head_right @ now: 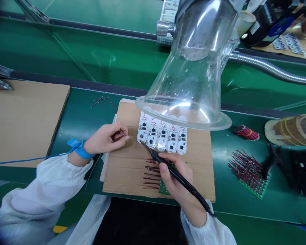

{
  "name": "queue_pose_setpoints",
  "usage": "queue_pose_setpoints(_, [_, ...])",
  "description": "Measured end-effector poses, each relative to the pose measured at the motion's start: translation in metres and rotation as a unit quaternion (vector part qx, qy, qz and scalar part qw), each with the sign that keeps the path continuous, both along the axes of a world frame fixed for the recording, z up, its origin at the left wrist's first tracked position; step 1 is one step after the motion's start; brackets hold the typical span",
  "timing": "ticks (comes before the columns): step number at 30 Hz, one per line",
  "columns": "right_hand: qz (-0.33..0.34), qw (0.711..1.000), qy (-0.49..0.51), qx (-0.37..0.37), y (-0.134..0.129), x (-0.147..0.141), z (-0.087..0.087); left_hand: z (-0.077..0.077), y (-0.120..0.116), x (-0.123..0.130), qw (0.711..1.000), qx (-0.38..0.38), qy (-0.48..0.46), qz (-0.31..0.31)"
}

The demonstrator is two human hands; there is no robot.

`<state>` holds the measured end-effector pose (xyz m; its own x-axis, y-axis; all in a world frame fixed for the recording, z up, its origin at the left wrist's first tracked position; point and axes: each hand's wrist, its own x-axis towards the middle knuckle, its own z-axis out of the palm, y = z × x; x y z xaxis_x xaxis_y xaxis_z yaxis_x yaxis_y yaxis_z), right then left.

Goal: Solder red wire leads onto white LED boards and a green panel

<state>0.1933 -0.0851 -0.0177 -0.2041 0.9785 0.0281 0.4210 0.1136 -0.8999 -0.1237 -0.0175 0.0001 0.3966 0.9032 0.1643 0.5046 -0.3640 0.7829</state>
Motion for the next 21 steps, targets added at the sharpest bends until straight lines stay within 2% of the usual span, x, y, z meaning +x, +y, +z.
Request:
queue_pose_setpoints(2, [-0.008,0.999,0.025,0.019,0.003,0.002,0.003,-0.002,0.002,-0.002,1.0,0.002,-0.001,0.002])
queue_pose_setpoints(4, [-0.022,0.996,0.049,0.072,0.011,0.008,0.007,-0.006,0.004,-0.007,0.999,0.01,-0.015,0.042])
queue_pose_setpoints(6, [-0.049,0.989,0.051,0.132,0.021,0.021,0.011,-0.009,0.003,-0.014,0.99,0.02,-0.036,0.133])
queue_pose_setpoints(8, [-0.086,0.982,0.013,0.17,0.031,0.043,0.013,-0.009,-0.005,-0.022,0.968,0.019,-0.042,0.245])
queue_pose_setpoints(11, [-0.098,0.967,-0.142,0.19,0.034,0.084,0.008,-0.002,-0.033,-0.028,0.937,-0.039,0.001,0.346])
queue_pose_setpoints(13, [-0.072,0.952,-0.225,0.196,0.027,0.105,-0.001,0.004,-0.058,-0.026,0.927,-0.102,0.057,0.357])
queue_pose_setpoints(15, [-0.044,0.948,-0.249,0.192,0.016,0.116,-0.011,0.006,-0.08,-0.019,0.918,-0.153,0.096,0.354])
queue_pose_setpoints(18, [-0.031,0.958,-0.224,0.178,0.002,0.113,-0.018,0.003,-0.097,-0.003,0.905,-0.184,0.101,0.37])
queue_pose_setpoints(21, [-0.071,0.971,-0.165,0.159,-0.004,0.105,-0.01,-0.001,-0.097,0.011,0.896,-0.188,0.058,0.397])
